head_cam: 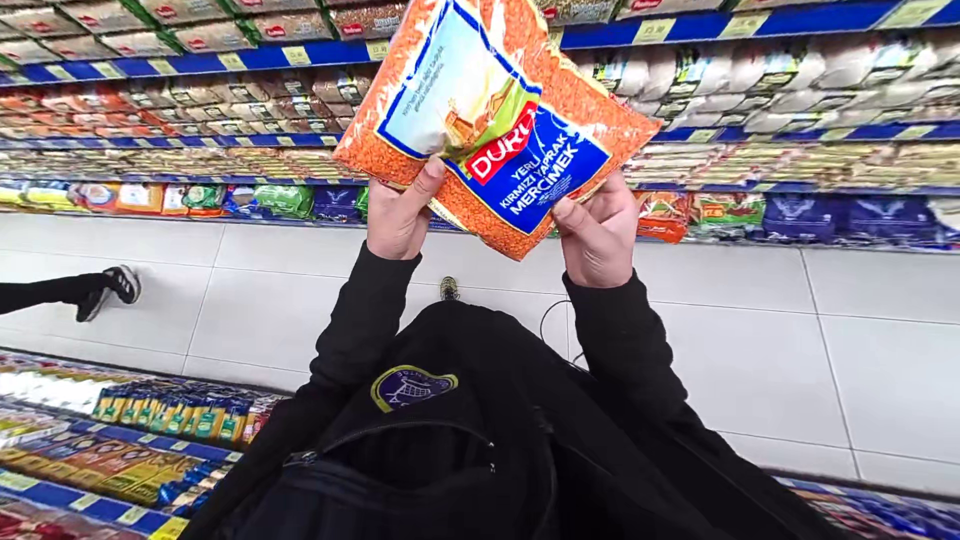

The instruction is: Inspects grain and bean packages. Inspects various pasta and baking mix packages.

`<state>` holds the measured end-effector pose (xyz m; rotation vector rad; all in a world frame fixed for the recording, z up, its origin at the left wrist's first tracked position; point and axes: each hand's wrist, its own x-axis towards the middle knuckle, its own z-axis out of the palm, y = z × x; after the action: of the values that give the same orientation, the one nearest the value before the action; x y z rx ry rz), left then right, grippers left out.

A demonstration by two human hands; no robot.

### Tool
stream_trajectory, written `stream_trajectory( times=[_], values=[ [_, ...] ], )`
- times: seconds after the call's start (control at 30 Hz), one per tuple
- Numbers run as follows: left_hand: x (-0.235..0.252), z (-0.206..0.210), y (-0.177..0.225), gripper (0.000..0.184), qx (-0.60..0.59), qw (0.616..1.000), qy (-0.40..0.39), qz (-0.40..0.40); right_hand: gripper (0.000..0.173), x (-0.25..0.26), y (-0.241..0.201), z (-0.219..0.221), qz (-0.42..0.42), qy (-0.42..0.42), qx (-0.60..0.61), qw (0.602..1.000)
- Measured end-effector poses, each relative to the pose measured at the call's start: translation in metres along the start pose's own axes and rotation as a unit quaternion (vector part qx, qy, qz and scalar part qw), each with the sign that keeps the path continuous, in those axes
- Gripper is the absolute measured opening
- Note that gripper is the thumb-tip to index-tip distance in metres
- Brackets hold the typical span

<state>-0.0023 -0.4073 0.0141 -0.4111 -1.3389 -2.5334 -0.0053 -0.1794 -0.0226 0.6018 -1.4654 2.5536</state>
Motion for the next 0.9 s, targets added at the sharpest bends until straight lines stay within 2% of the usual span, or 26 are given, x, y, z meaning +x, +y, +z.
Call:
stream_trajectory(
  times=[0.2,0.43,0.57,0.67,0.9],
  values=[
    [0.003,0.009,-0.001,0.041,-0.031,0.999,0.035,0.000,0.057,-0.002,-0.004,0.007,0.005,0.015,0.005,1.000],
    [0.003,0.010,-0.008,0.043,-0.060,0.997,0.030,-0.043,0.056,-0.005,-0.004,0.002,0.011,0.035,0.012,0.999],
    [0.002,0.008,-0.012,0.045,-0.091,0.995,0.018,-0.037,0.056,-0.004,-0.007,0.002,-0.017,0.026,-0.015,0.999],
    [0.000,0.013,-0.010,0.052,-0.080,0.995,0.048,-0.043,0.056,-0.003,-0.006,-0.001,-0.016,0.019,-0.023,0.999],
    [0.003,0.023,-0.017,0.041,-0.097,0.988,0.110,-0.053,0.051,-0.003,-0.002,-0.003,0.003,0.024,-0.016,1.000]
  ],
)
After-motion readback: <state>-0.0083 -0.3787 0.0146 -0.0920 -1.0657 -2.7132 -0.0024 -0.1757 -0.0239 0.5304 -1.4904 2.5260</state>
